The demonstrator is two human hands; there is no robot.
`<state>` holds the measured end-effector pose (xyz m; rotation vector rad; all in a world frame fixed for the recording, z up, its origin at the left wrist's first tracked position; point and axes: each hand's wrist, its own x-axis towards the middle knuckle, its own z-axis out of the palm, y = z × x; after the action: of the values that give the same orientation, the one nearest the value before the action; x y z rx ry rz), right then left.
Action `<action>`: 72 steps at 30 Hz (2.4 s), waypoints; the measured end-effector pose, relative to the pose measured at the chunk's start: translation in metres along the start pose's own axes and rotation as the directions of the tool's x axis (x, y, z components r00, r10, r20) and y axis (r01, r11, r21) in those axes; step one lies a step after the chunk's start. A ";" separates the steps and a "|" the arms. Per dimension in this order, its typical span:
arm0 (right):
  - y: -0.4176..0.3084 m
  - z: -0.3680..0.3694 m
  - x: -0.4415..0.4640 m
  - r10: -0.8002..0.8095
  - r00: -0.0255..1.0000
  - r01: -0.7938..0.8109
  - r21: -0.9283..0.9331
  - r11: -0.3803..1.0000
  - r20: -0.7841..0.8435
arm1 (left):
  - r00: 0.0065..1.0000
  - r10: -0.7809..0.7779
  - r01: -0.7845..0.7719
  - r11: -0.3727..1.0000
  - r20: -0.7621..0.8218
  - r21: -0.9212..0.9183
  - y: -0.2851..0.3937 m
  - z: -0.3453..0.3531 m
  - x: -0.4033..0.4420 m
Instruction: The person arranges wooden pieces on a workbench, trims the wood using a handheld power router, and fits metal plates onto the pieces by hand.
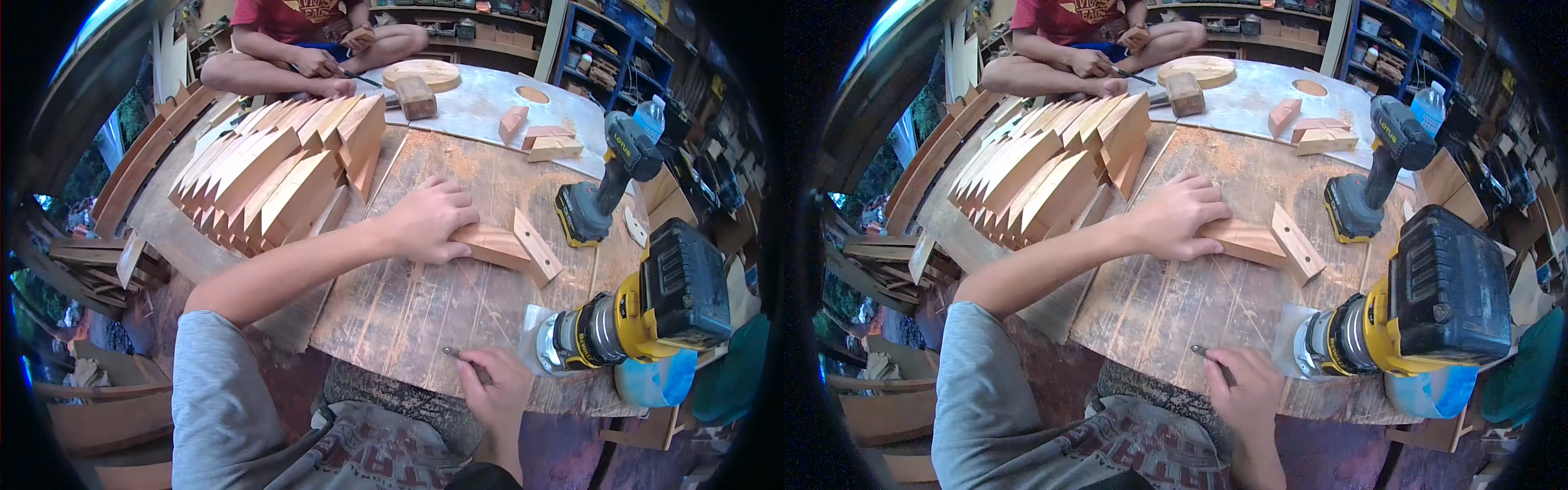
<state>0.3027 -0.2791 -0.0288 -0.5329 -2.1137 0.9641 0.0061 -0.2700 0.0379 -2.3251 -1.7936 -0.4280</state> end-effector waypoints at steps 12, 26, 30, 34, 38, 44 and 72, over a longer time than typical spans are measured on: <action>-0.004 -0.004 0.001 -0.004 1.000 0.004 0.026 1.000 0.022 | 0.983 -0.170 0.155 0.974 -0.077 -0.163 0.000 0.029 -0.006; 0.000 -0.007 0.006 -0.040 0.995 0.039 0.014 0.999 0.087 | 0.967 -0.247 0.227 0.948 -0.067 -0.225 -0.003 0.036 -0.030; -0.001 -0.006 0.008 -0.016 0.996 0.015 0.010 1.000 0.093 | 0.954 -0.292 0.273 0.941 -0.073 -0.198 0.002 0.038 -0.029; -0.001 -0.005 0.009 -0.024 0.996 0.025 -0.004 1.000 0.090 | 0.940 -0.334 0.320 0.934 -0.069 -0.157 0.009 0.035 -0.027; -0.003 -0.003 0.008 0.013 0.998 -0.013 -0.001 1.000 0.059 | 0.939 -0.336 0.323 0.936 -0.079 -0.142 0.009 0.037 -0.027; -0.006 -0.004 0.005 0.020 0.997 -0.018 -0.026 0.999 0.071 | 0.937 -0.337 0.316 0.930 -0.094 -0.185 0.009 0.037 -0.028; -0.009 0.023 0.051 -0.184 0.949 0.253 -0.266 0.930 0.258 | 0.934 -0.317 0.268 0.927 -0.166 -0.263 -0.010 0.048 -0.046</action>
<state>0.2520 -0.2643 -0.0091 -0.3291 -2.4855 0.6066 -0.0091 -0.2949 -0.0231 -2.0537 -2.0884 -0.9401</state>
